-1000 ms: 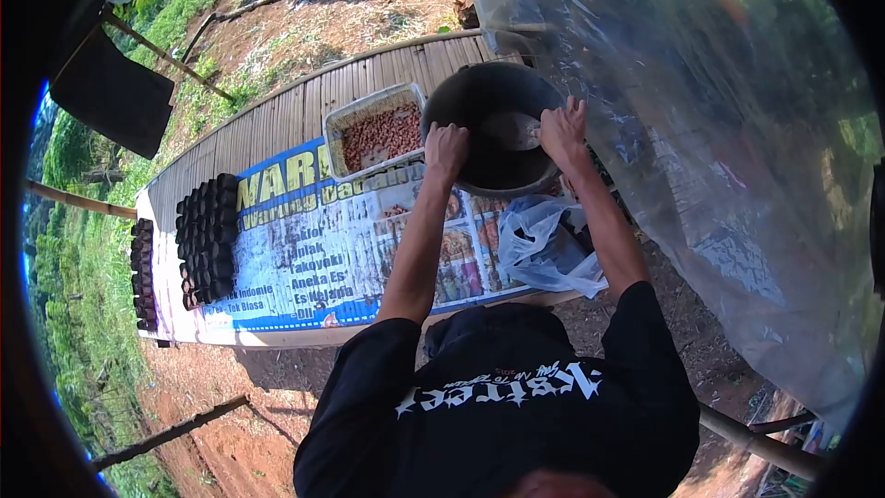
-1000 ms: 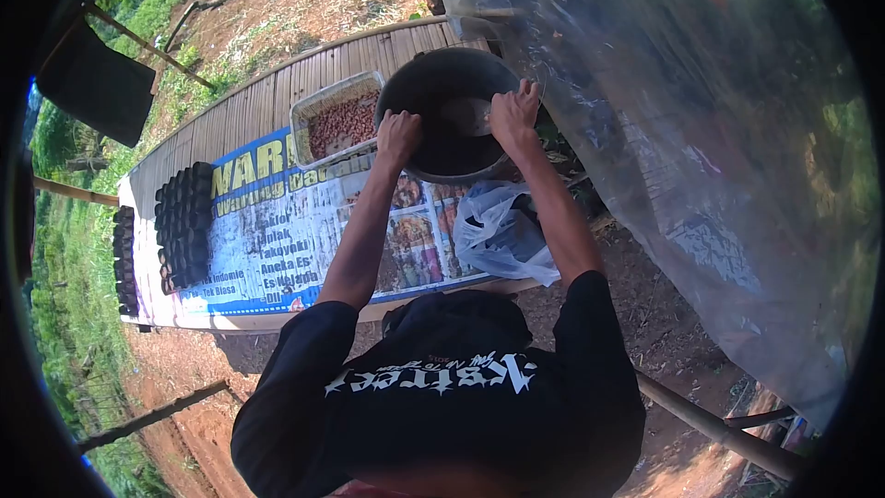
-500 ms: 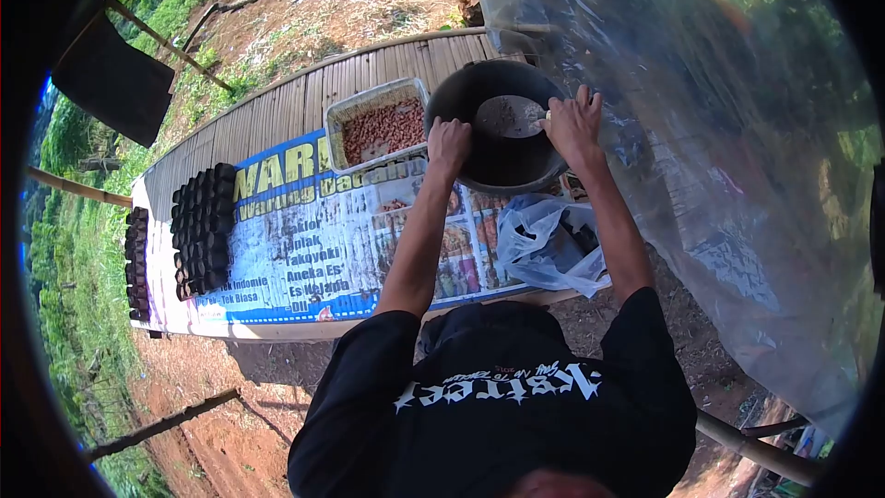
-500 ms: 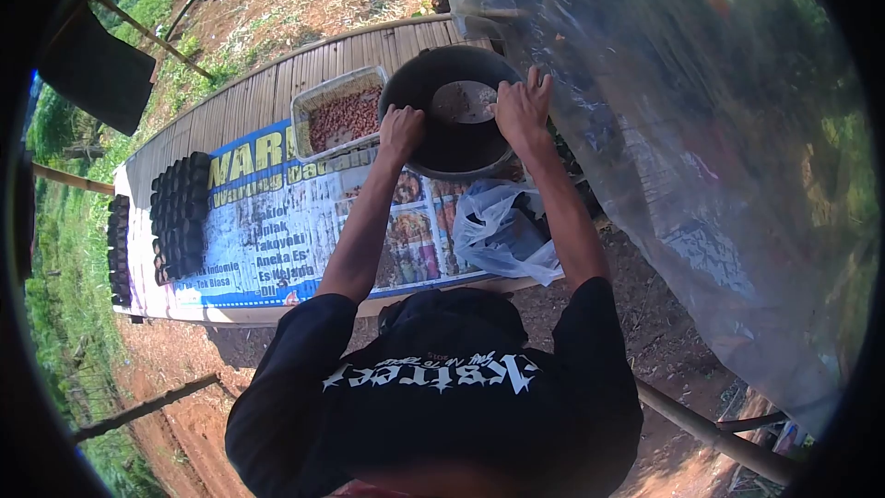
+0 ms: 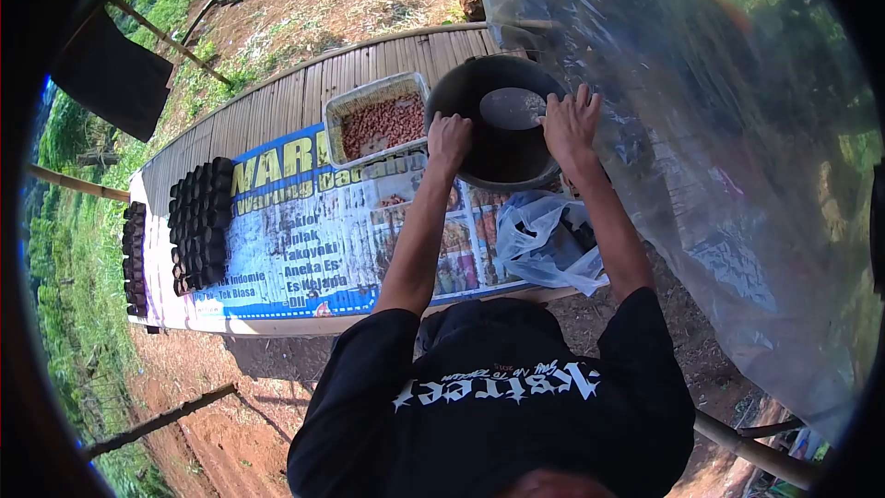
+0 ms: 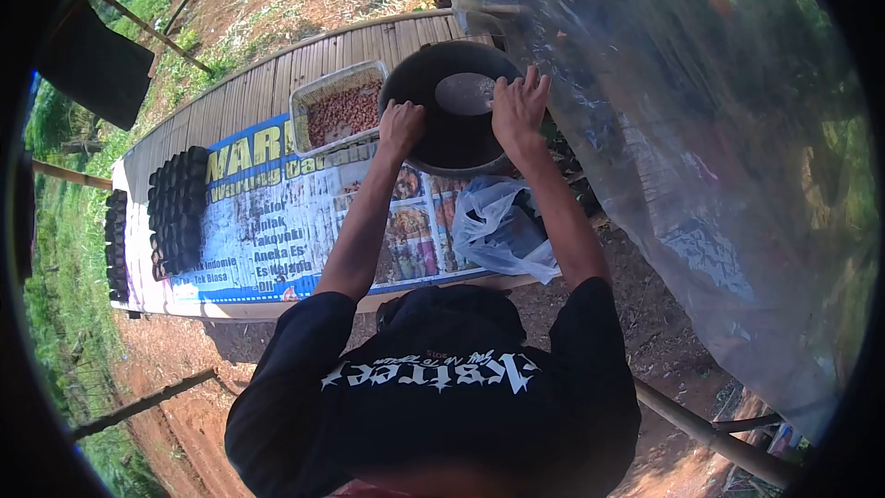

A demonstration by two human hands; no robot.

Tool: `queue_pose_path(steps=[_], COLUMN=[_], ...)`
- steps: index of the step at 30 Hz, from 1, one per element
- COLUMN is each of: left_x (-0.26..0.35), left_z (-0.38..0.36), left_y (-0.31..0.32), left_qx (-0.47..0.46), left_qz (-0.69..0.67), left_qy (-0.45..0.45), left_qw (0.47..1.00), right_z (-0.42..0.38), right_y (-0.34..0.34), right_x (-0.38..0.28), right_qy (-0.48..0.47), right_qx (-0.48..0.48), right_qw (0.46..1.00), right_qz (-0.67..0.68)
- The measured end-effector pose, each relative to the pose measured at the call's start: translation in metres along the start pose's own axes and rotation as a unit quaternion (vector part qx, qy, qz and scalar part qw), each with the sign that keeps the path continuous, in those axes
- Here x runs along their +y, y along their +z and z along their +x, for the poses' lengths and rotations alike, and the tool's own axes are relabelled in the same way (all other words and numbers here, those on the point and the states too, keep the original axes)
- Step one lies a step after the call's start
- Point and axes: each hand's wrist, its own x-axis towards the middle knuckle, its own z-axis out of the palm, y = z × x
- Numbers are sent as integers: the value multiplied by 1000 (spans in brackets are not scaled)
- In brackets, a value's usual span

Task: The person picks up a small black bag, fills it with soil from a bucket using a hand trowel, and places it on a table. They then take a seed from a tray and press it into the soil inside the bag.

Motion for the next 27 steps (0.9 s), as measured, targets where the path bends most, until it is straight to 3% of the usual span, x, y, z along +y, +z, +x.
queue_pose_path(steps=[7,8,11,17,20,23,27], left_x=[-2,-4,-4,-2,-6,-3,-2], left_z=[-1,1,-2,-2,0,0,1], left_y=[5,7,12,5,11,12,8], left_qx=[22,25,22,17,35,36,54], left_qz=[-5,-1,6,39,48,41,30], left_qy=[13,15,21,25,32,30,26], left_qw=[1000,1000,1000,999,998,998,998], right_z=[4,7,13,35,40,41,39], right_y=[91,99,89,113,141,135,135], right_x=[-15,-15,-23,-53,-55,-49,-53], right_qy=[2,-8,-40,-13,-34,-70,0], right_qx=[-174,-204,-161,-288,-286,-201,-206], right_qw=[984,979,984,933,914,929,904], right_qz=[-36,-23,68,216,285,302,374])
